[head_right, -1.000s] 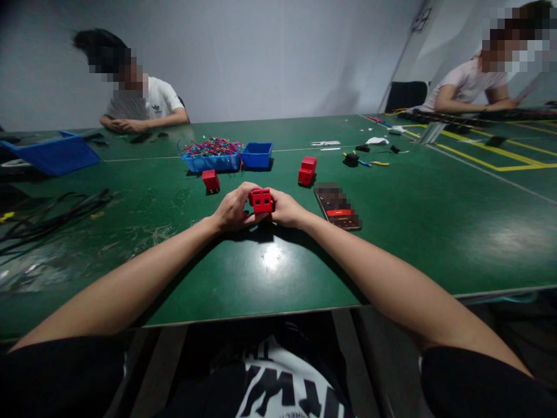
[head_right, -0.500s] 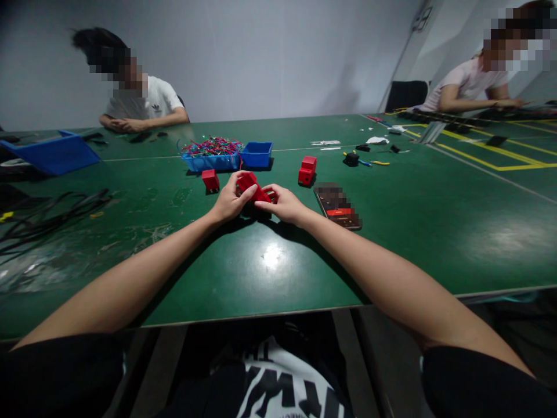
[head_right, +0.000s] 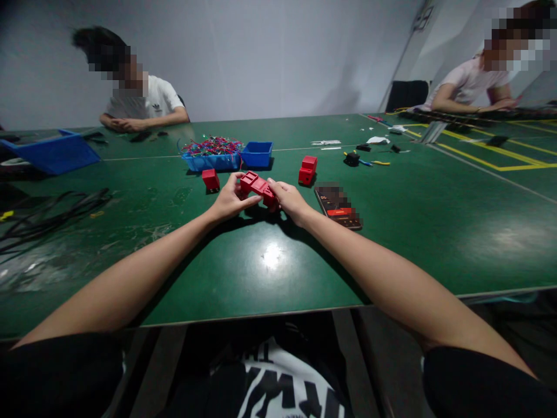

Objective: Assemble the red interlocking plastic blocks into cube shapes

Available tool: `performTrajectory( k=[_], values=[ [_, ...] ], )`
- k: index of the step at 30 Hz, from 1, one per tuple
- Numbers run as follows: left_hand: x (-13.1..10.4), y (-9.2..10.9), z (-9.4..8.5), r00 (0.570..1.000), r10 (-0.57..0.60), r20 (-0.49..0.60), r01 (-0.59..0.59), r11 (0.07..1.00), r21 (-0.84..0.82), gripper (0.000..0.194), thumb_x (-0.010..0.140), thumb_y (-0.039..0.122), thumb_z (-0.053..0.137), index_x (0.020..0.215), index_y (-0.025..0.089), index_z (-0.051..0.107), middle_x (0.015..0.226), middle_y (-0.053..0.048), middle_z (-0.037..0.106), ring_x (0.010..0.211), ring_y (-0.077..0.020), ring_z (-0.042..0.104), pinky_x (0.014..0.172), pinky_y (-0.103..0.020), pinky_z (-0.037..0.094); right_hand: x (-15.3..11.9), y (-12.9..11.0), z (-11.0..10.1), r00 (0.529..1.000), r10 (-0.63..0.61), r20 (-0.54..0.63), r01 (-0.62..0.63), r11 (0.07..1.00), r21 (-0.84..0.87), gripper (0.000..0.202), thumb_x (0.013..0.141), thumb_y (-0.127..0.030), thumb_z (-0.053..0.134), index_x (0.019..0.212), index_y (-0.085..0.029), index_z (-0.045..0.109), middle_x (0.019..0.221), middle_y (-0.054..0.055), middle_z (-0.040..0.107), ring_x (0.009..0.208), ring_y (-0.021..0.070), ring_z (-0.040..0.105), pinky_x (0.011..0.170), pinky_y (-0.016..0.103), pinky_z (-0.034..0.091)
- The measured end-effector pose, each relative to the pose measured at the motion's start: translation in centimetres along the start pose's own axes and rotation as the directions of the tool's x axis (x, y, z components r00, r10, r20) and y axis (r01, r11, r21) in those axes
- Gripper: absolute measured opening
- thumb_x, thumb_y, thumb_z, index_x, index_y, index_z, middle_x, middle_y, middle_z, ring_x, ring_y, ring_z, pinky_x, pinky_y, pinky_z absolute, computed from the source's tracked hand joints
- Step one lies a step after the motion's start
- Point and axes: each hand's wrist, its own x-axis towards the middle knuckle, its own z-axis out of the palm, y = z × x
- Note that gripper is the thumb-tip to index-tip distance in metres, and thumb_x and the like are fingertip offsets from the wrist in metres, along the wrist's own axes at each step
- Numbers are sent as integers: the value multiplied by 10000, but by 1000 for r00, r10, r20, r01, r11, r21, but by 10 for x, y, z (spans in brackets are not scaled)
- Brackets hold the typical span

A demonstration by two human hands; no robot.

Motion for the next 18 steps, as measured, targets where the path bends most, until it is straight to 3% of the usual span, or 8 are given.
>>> performTrajectory(
  k=[4, 8, 11, 15, 18],
  values=[
    [1, 3, -3, 999, 30, 40, -29, 999, -15, 666, 691, 470, 773, 1218, 162, 508, 1112, -103, 688, 943, -199, 672, 834, -305, 526, 0, 0, 1, 1000, -9, -10, 9, 999, 45, 555, 689, -721, 692, 768, -186, 570, 564, -38, 559, 469, 102, 499, 456, 242, 421],
    [1, 8, -4, 998, 6, 58, -12, 994, 110, 382, 760, 339, 663, 1088, 155, 595, 987, -61, 719, 852, -186, 675, 794, -290, 519, -1, 0, 2, 1000, -12, -7, 12, 1000, 13, 555, 718, -732, 654, 805, -190, 577, 603, -32, 580, 508, 107, 515, 498, 247, 454],
    [1, 10, -4, 999, 3, 35, -9, 986, 169, 328, 773, 283, 605, 1078, 163, 600, 965, -53, 723, 844, -196, 675, 796, -306, 517, -5, -2, 3, 998, -39, 38, 41, 998, -53, 535, 728, -699, 664, 886, -194, 589, 689, -24, 616, 567, 111, 547, 552, 249, 476],
    [2, 9, -4, 999, -44, -21, 47, 982, 183, 300, 773, 258, 583, 1058, 168, 601, 961, -53, 724, 864, -204, 673, 817, -320, 519, -9, -4, 1, 974, -125, 189, 152, 978, -141, 652, 545, -390, 885, 1087, -191, 583, 963, 15, 681, 814, 151, 636, 745, 279, 526],
    [3, 8, -5, 996, -87, -36, 92, 977, 191, 285, 758, 272, 597, 1026, 176, 604, 951, -46, 725, 857, -205, 669, 816, -324, 518, -7, -2, -2, 950, -174, 259, 219, 963, -158, 665, 528, -255, 862, 1126, -180, 582, 1039, 36, 685, 915, 174, 641, 846, 314, 521]
  ],
)
